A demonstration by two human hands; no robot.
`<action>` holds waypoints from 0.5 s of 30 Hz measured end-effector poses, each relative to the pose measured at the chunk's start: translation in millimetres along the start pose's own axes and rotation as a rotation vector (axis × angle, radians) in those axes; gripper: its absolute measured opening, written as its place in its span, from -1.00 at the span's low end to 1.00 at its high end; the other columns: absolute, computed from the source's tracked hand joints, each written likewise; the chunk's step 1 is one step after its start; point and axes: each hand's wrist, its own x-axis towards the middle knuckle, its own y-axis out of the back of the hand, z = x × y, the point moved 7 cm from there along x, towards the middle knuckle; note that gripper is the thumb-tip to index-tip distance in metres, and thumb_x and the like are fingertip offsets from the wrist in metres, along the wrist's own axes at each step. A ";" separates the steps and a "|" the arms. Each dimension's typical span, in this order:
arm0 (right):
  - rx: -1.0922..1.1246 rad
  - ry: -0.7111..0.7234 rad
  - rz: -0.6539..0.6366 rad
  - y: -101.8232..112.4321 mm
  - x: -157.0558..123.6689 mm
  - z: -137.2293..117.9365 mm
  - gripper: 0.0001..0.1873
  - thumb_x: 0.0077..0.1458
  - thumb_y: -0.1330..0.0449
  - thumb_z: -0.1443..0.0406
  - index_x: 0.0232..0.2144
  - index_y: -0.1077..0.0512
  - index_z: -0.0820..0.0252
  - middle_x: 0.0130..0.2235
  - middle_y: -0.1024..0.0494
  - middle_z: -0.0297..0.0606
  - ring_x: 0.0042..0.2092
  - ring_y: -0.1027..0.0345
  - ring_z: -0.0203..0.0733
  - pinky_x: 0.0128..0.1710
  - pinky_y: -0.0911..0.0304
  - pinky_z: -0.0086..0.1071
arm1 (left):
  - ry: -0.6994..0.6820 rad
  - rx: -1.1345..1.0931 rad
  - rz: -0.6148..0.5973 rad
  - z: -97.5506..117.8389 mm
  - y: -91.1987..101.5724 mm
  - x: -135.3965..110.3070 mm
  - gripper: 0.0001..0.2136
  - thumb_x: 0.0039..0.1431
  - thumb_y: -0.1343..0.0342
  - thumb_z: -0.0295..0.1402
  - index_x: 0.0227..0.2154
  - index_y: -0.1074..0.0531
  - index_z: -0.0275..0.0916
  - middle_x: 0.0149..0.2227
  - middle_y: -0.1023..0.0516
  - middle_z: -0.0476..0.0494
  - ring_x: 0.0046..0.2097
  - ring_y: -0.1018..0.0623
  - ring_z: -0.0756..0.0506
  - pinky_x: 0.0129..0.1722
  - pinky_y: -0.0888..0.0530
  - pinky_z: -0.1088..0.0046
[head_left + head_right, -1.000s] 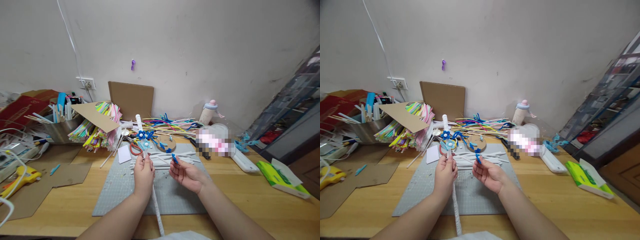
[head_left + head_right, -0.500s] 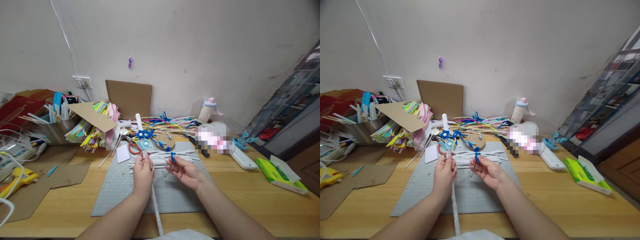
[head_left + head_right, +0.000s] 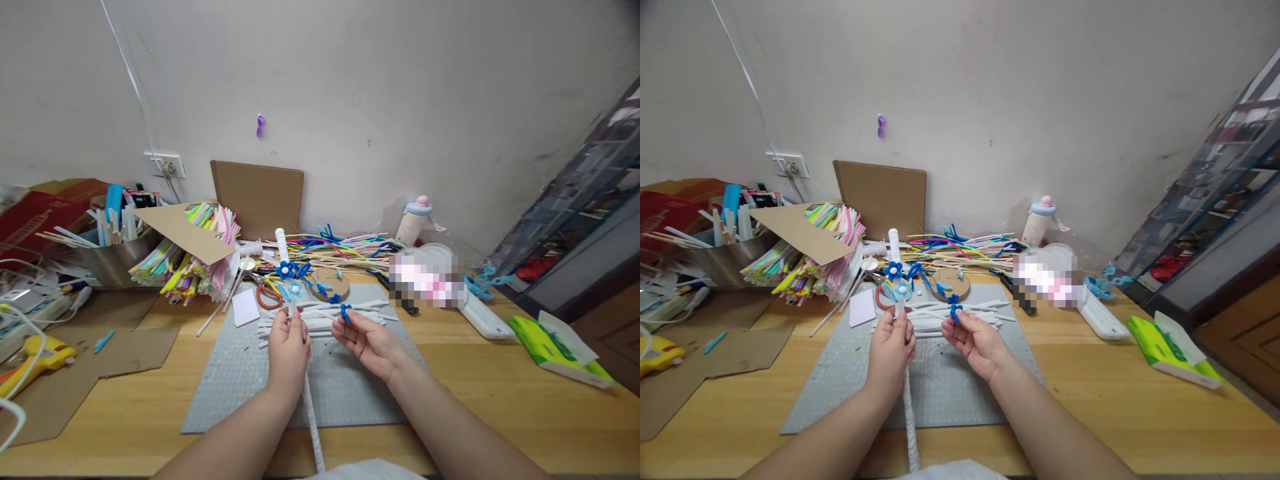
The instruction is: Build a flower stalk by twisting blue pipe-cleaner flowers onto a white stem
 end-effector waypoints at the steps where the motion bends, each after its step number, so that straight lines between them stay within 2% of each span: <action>1: -0.009 0.013 -0.027 -1.2 0.1 -0.9 -0.89 -0.10 -0.28 0.37 -0.46 -0.41 0.26 -0.42 -0.54 -0.27 -0.33 -0.44 -0.26 -0.17 -0.32 -0.30 | 0.002 -0.001 -0.001 -0.2 -0.1 0.0 -0.77 0.04 -0.03 -0.14 -0.38 -0.22 -0.19 -0.68 -0.10 0.21 -0.75 -0.05 0.16 -0.80 -0.03 0.69; 4: -0.026 0.027 -0.075 -2.6 0.8 -1.5 -0.85 -0.13 -0.30 0.36 -0.44 -0.42 0.23 -0.45 -0.52 -0.35 -0.39 -0.40 -0.34 -0.25 -0.31 -0.42 | 0.008 0.003 -0.004 -0.6 -0.4 -0.2 -0.76 0.03 -0.03 -0.13 -0.37 -0.23 -0.19 -0.68 -0.10 0.21 -0.75 -0.06 0.16 -0.80 -0.03 0.69; 7: -0.049 -0.002 -0.052 0.0 2.0 1.1 -0.83 -0.17 -0.32 0.36 -0.45 -0.41 0.20 -0.49 -0.49 -0.40 -0.46 -0.35 -0.39 -0.40 -0.26 -0.50 | 0.013 0.015 -0.003 -0.9 -0.6 -0.4 -0.74 0.02 -0.04 -0.12 -0.36 -0.23 -0.20 -0.68 -0.11 0.21 -0.75 -0.07 0.16 -0.80 -0.04 0.70; 11: -0.075 -0.019 -0.011 2.5 2.0 2.3 -0.75 -0.25 -0.36 0.37 -0.45 -0.40 0.17 -0.53 -0.46 -0.45 -0.52 -0.31 -0.41 -0.51 -0.18 -0.54 | 0.014 0.024 -0.003 -0.8 -1.2 -0.6 -0.74 0.01 -0.04 -0.11 -0.37 -0.23 -0.20 -0.68 -0.11 0.21 -0.75 -0.07 0.16 -0.80 -0.03 0.70; 15: -0.122 -0.014 -0.027 1.1 1.1 2.0 -0.72 -0.27 -0.37 0.37 -0.43 -0.40 0.18 -0.54 -0.45 -0.46 -0.54 -0.27 -0.42 -0.54 -0.13 -0.55 | 0.033 0.028 -0.002 -2.3 -1.6 -0.4 -0.74 0.01 -0.04 -0.11 -0.37 -0.22 -0.19 -0.68 -0.11 0.21 -0.75 -0.06 0.16 -0.80 -0.03 0.70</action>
